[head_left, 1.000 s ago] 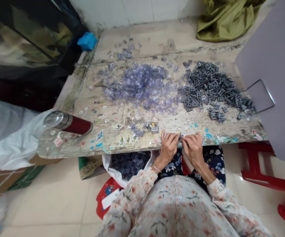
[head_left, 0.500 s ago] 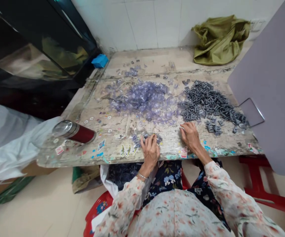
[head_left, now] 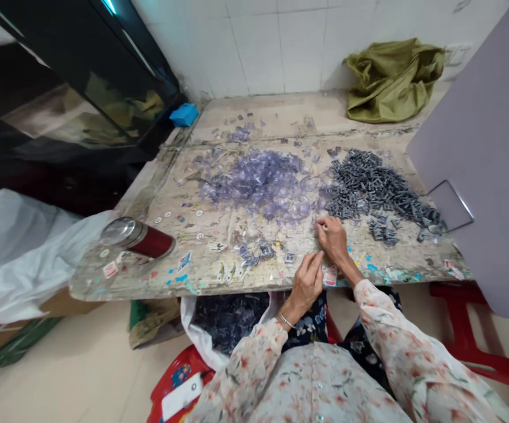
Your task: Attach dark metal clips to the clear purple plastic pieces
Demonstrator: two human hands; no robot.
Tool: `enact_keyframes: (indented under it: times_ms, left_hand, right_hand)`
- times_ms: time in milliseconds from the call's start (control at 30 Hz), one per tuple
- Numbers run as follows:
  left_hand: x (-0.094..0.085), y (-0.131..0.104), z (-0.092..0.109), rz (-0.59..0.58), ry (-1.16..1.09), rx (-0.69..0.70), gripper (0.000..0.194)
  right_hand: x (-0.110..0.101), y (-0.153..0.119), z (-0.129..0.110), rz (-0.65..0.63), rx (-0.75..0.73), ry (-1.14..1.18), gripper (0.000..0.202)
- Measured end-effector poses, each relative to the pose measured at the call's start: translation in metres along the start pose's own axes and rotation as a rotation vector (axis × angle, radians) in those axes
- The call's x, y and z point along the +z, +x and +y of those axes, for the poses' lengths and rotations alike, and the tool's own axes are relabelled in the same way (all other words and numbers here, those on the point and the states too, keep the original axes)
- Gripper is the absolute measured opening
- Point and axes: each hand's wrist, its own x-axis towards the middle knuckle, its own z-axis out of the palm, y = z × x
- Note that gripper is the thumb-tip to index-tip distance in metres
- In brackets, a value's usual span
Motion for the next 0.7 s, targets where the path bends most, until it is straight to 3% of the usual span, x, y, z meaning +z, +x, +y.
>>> enact_keyframes:
  times_ms: [133, 267, 467, 700]
  left_hand:
    - [0.004, 0.002, -0.002, 0.068, -0.012, -0.043, 0.036]
    - [0.008, 0.004, -0.001, 0.050, 0.127, -0.005, 0.039]
    - [0.011, 0.015, 0.000, 0.032, 0.347, 0.126, 0.042]
    - [0.012, 0.011, -0.011, 0.012, 0.325, 0.158, 0.040]
  right_hand:
    - [-0.027, -0.026, 0.013, -0.015, 0.381, 0.505, 0.030]
    - [-0.047, -0.050, 0.011, -0.062, 0.575, 0.700, 0.043]
    - [-0.055, -0.070, -0.004, -0.197, 0.603, 0.829, 0.041]
    - [-0.052, -0.076, -0.012, -0.218, 0.645, 0.873, 0.043]
